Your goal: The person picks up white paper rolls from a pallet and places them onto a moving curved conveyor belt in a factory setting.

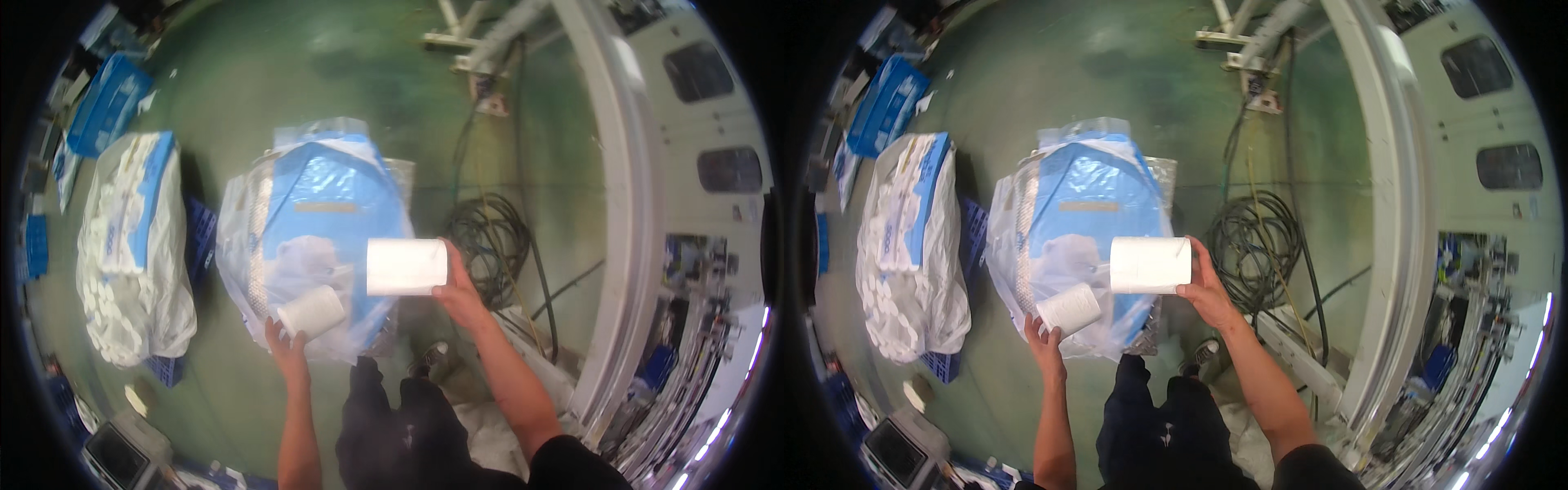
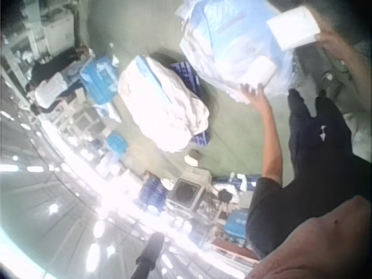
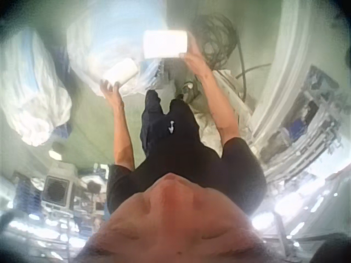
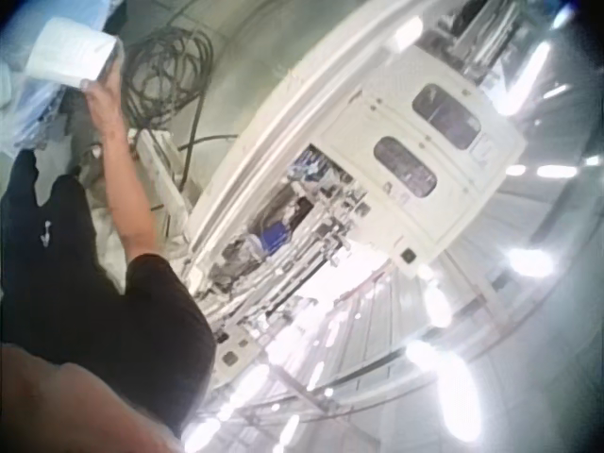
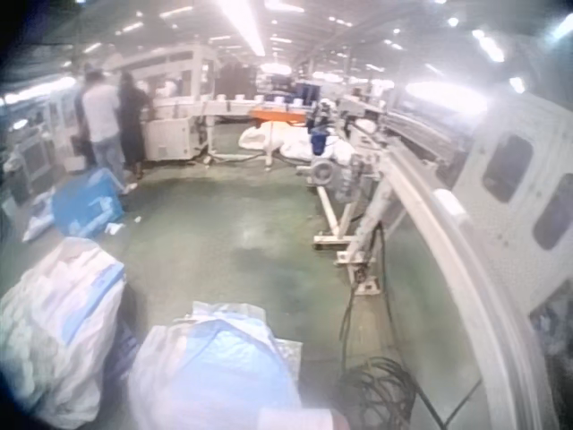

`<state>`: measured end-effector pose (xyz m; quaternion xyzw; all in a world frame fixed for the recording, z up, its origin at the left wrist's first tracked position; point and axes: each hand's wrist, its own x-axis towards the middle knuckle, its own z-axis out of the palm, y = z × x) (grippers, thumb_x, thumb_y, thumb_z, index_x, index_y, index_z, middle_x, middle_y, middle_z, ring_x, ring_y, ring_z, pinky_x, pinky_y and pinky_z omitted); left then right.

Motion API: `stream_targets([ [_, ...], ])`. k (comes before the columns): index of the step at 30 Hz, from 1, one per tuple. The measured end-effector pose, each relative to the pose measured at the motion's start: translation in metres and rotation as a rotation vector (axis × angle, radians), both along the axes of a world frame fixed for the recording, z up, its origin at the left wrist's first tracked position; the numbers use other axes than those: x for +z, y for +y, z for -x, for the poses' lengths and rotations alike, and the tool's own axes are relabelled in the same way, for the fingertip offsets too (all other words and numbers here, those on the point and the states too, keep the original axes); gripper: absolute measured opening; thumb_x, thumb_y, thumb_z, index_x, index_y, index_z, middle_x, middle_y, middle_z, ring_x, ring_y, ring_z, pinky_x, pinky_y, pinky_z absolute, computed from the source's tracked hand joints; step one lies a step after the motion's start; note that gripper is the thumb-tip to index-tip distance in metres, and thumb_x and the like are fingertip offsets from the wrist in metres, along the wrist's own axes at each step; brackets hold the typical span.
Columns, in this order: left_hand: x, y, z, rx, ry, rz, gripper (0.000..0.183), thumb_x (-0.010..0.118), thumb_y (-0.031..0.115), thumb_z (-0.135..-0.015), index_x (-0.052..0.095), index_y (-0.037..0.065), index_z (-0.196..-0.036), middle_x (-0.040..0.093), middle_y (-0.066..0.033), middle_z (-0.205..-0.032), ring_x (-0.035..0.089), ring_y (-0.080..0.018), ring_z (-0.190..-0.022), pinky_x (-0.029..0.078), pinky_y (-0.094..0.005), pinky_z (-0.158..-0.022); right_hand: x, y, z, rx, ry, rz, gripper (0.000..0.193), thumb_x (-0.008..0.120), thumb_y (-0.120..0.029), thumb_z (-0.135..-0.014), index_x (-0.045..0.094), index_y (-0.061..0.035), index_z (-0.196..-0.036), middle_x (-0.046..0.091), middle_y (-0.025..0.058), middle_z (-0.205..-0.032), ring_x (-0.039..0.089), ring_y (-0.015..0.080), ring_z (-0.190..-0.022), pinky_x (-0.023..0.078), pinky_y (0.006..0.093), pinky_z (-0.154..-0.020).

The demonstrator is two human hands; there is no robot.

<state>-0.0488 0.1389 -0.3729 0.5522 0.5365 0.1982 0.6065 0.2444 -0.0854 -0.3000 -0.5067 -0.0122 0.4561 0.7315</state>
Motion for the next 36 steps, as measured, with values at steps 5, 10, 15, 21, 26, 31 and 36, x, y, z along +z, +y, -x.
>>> stream_targets([
  [5,0.086,-0.084,-0.040,-0.141,-0.165,-0.011,0.079,0.060,0.002,-0.087,0.021,0.006,-0.156,0.037,-0.0158,-0.147,0.047,-0.0305,-0.129,0.042,-0.0427,-0.104,0.080,-0.113,0.030,-0.107,-0.095,-0.117,0.105,0.075,-0.014,-0.072,0.015,-0.0169,-0.158,0.035,0.0109,-0.152,0.032,0.0268,-0.143,0.026,0.0400,-0.118],
  [10,0.198,-0.191,-0.091,-0.152,-0.387,-0.003,0.081,0.058,0.000,-0.085,0.019,0.006,-0.156,0.037,-0.0158,-0.148,0.044,-0.0299,-0.133,0.038,-0.0417,-0.109,0.158,-0.221,0.068,-0.155,-0.183,-0.169,0.110,0.078,-0.013,-0.067,0.016,-0.0162,-0.159,0.034,0.0108,-0.153,0.032,0.0264,-0.144,0.025,0.0397,-0.118],
  [15,0.242,-0.265,-0.105,-0.307,-0.551,-0.095,0.083,0.066,0.018,-0.084,0.024,0.006,-0.155,0.038,-0.0199,-0.148,0.044,-0.0327,-0.133,0.041,-0.0485,-0.109,0.216,-0.312,0.103,-0.306,-0.226,-0.305,0.111,0.078,-0.011,-0.064,0.018,-0.0160,-0.158,0.035,0.0075,-0.153,0.033,0.0239,-0.144,0.026,0.0385,-0.118],
  [21,0.280,-0.321,-0.108,-0.393,-0.609,-0.087,0.081,0.058,0.003,-0.082,0.023,0.004,-0.155,0.038,-0.0181,-0.146,0.047,-0.0311,-0.129,0.039,-0.0417,-0.108,0.237,-0.393,0.126,-0.513,-0.176,-0.516,0.108,0.074,-0.011,-0.066,0.020,-0.0155,-0.159,0.037,0.0066,-0.155,0.037,0.0252,-0.142,0.029,0.0419,-0.118],
  [26,0.289,-0.309,-0.084,-0.341,-0.611,-0.080,0.082,0.060,0.003,-0.082,0.023,0.005,-0.155,0.041,-0.0153,-0.143,0.050,-0.0299,-0.124,0.047,-0.0406,-0.100,0.217,-0.402,0.127,-0.479,-0.036,-0.719,0.091,0.071,-0.024,-0.073,0.032,-0.0130,-0.155,0.046,0.0108,-0.150,0.044,0.0306,-0.138,0.035,0.0497,-0.114],
  [31,0.241,-0.306,-0.048,-0.508,-0.240,-0.347,0.087,0.072,0.016,-0.081,0.026,0.002,-0.154,0.042,-0.0204,-0.146,0.043,-0.0314,-0.134,0.036,-0.0403,-0.111,0.157,-0.440,0.142,-0.711,-0.008,-0.458,0.080,0.064,-0.016,-0.080,0.032,-0.0073,-0.152,0.041,0.0172,-0.151,0.042,0.0384,-0.137,0.043,0.0562,-0.106],
  [36,0.151,-0.285,0.060,-0.349,-0.151,-0.229,0.090,0.074,0.020,-0.077,0.029,-0.003,-0.152,0.038,-0.0252,-0.151,0.038,-0.0373,-0.140,0.030,-0.0420,-0.118,0.089,-0.417,0.143,-0.551,-0.095,0.396,0.082,0.061,-0.009,-0.082,0.022,-0.0192,-0.154,0.036,0.0135,-0.149,0.046,0.0381,-0.126,0.049,0.0521,-0.092],
])
